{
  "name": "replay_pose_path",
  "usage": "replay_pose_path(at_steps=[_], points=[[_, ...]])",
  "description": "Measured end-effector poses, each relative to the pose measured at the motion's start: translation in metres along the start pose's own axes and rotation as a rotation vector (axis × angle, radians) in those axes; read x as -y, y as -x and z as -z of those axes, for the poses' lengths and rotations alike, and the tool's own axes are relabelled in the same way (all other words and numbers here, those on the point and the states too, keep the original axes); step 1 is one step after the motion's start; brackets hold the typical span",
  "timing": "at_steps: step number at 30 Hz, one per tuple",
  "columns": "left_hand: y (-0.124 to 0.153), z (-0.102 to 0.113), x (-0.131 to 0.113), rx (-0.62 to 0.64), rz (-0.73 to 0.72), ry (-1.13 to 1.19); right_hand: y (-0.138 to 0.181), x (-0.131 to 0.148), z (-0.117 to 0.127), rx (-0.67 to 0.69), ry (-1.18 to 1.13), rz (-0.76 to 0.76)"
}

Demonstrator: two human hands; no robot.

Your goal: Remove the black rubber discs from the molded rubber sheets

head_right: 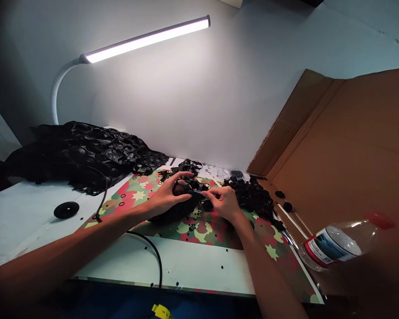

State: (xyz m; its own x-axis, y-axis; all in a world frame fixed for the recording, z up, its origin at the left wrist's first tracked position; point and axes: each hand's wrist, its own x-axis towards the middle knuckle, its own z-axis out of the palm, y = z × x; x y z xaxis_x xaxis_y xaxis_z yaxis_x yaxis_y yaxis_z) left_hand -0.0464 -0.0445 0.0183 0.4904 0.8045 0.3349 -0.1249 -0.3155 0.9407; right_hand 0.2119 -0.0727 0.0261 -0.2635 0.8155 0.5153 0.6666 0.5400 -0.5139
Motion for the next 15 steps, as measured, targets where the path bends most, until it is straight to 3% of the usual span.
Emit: replay_pose_path(at_steps=[8,15], points=[[-0.001,0.004,0.003,-0.054,-0.008,-0.084,0.001,0.004,-0.004,-0.054,0.153,0.065],[-0.004,0.007,-0.007,-0.067,0.072,-0.004,-0.001,0.012,-0.017,-0.136,0.337,0.113]])
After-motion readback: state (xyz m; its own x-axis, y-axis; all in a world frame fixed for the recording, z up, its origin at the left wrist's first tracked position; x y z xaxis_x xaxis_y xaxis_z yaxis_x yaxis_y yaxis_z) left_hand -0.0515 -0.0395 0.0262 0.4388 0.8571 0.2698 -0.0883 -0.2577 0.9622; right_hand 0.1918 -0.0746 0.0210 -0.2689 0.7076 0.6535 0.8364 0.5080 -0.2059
